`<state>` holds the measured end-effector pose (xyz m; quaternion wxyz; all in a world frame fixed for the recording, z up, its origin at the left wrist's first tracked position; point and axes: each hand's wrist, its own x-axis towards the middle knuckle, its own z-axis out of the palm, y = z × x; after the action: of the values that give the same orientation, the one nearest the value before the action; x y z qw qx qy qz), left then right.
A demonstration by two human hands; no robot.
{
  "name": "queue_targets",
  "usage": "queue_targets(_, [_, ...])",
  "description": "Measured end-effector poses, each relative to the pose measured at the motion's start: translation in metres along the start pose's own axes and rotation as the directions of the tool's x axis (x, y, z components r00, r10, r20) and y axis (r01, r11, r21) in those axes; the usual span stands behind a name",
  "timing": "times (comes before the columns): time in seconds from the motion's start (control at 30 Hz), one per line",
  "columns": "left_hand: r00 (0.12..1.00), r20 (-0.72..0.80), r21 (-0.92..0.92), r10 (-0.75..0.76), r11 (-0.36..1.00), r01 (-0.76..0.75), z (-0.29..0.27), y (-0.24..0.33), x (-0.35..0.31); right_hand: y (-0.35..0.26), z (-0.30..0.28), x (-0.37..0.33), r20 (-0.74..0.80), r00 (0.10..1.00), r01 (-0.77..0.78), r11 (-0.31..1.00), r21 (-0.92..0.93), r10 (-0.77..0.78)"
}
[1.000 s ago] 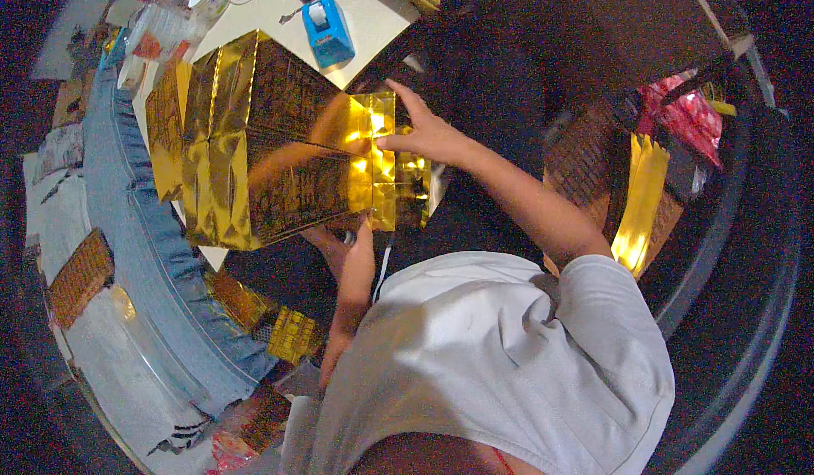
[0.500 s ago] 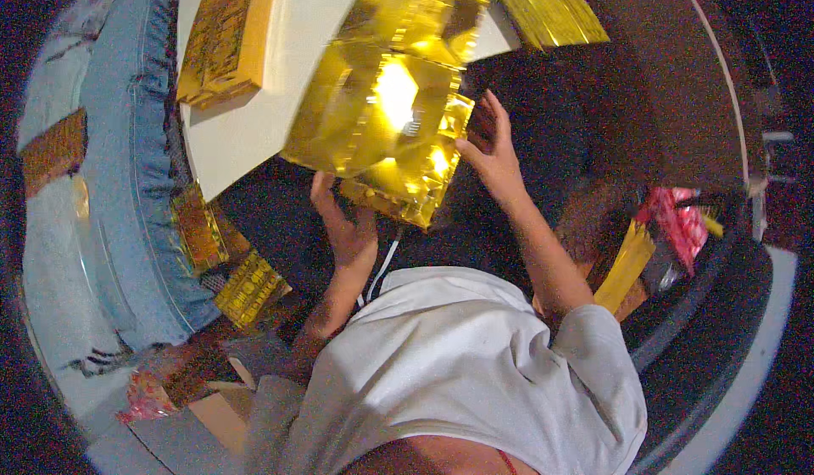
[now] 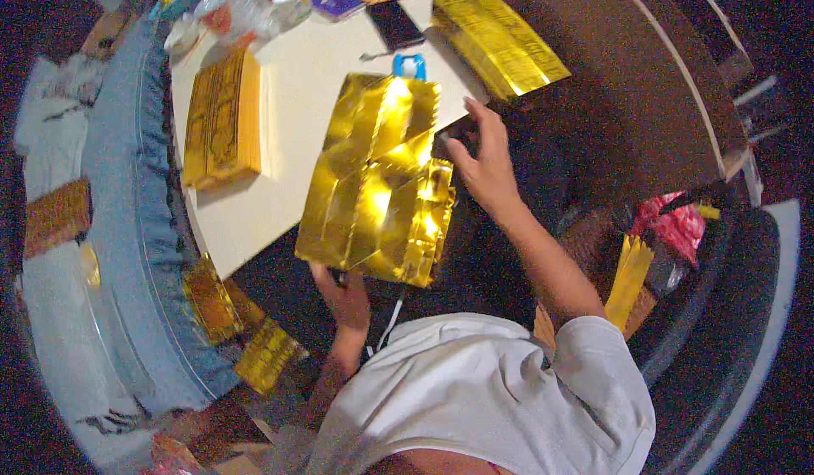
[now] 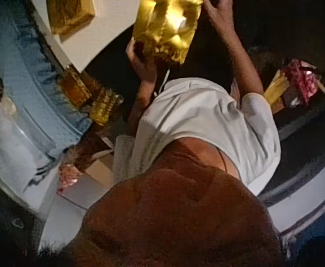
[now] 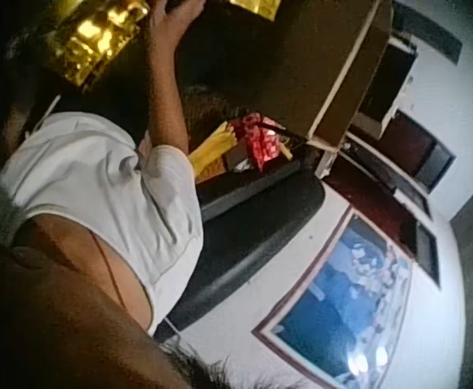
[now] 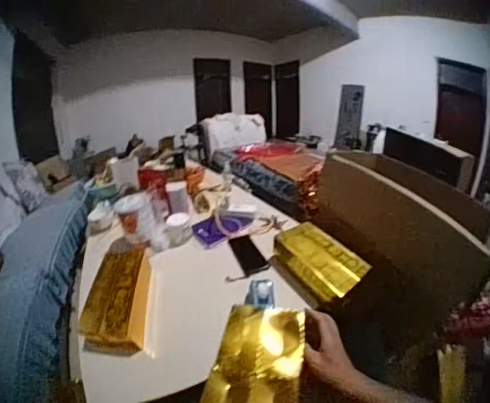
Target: The person assembles a decorative structure from gold-colored paper by folding sheets, securing them with tape, and stacking the completed sections together.
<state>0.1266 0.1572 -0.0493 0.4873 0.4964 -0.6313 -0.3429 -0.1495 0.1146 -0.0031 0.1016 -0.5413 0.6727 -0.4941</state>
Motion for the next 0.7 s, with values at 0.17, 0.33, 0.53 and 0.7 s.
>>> queue_targets(0.17, [0.998, -0.049, -0.104, -0.027, 0.994, 0.021, -0.005, -0.014, 0.002, 0.003, 0.026, 0.039, 0.032, 0.986, 0.164, 0.970, -0.177, -0.161])
queue_targets(0.33, [0.995, 0.053, 0.016, -0.088, 0.996, 0.087, -0.010, -0.005, -0.010, -0.002, 0.054, 0.060, 0.019, 0.995, 0.098, 0.975, -0.198, -0.096])
queue_targets(0.53, [0.996, 0.050, 0.043, -0.072, 0.997, 0.070, -0.015, -0.030, -0.023, -0.004, 0.057, 0.067, -0.043, 0.998, 0.023, 0.962, -0.271, -0.036])
queue_targets(0.7, [0.989, 0.146, 0.408, 0.037, 0.908, -0.095, -0.015, -0.035, -0.018, 0.013, 0.022, 0.068, 0.038, 0.999, 0.001, 0.983, -0.185, 0.006])
